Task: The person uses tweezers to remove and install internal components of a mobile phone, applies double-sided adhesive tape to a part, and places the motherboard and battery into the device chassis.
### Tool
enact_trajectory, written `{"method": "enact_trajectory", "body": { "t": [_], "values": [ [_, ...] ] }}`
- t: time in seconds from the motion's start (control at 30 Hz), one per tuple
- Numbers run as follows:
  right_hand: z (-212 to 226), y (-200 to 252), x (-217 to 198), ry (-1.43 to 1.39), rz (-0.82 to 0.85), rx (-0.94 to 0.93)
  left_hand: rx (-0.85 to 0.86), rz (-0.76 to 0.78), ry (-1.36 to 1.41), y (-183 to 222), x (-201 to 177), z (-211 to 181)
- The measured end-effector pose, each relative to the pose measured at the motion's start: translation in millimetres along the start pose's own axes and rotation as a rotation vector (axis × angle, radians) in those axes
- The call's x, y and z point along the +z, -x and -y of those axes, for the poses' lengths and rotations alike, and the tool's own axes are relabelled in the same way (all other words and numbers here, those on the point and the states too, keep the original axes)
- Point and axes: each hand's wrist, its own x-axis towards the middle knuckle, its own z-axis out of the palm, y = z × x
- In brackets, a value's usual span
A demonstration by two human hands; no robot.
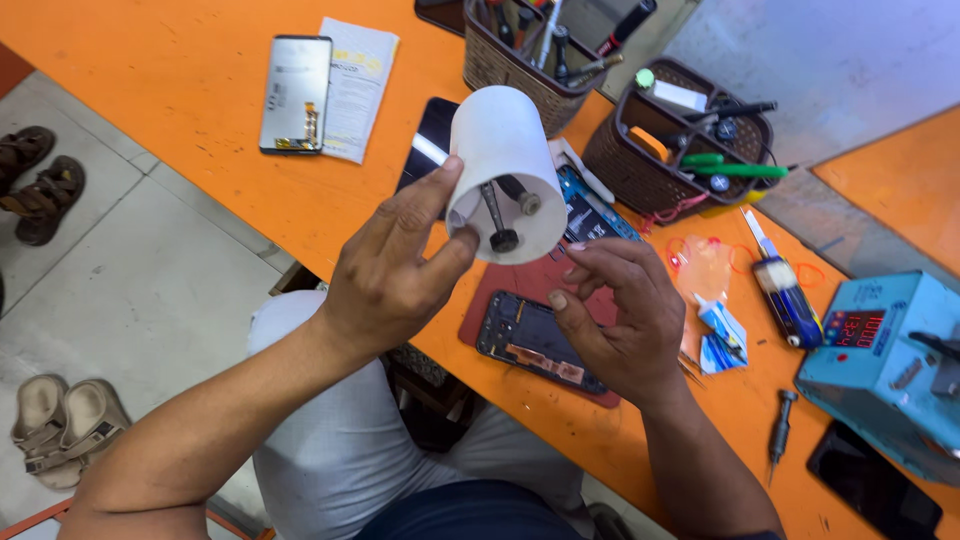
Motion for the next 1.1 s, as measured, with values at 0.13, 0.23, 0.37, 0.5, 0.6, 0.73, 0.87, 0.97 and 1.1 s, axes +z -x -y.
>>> {"method": "enact_trajectory", "body": {
  "t": [0.13, 0.23, 0.37, 0.5, 0.6, 0.73, 0.87, 0.97, 1.1],
  "values": [
    [6.5, 0.6, -2.3, 0.157, -0.063, -0.180, 0.041, 0.005, -0.019, 5.6, 5.8, -13.7],
    [9.8, -4.1, -4.0, 0.343, -0.030, -0.337, 0.049, -0.001, -0.018, 9.3, 9.9, -19.0],
    [11.5, -9.2, 1.2, 0.570, -0.066, -0.554, 0.068, 0.012, 0.035, 12.2, 11.9, -18.7],
    [17.4, -6.7, 1.4, 0.590, 0.140, -0.402, 0.159, 0.026, 0.115, 15.0, 14.3, -13.6],
    [16.9, -5.5, 4.9, 0.486, 0.104, -0.383, 0.137, -0.001, 0.316, 18.0, 16.0, -7.9],
    [23.0, 0.2, 17.3, 0.267, 0.068, -0.366, -0.018, 0.048, 0.273, 19.8, 29.5, -2.8],
    [26.6, -0.6, 7.0, 0.105, 0.205, -0.281, -0.076, 0.095, 0.399, 21.6, 32.2, 1.8],
    [33.9, 3.8, -6.9, 0.091, 0.132, -0.286, -0.089, 0.062, 0.461, 22.2, 31.6, 4.9],
    [39.4, 0.2, -16.2, 0.121, -0.031, -0.288, -0.099, 0.036, 0.455, 23.3, 34.8, 4.2]
  ]
}}
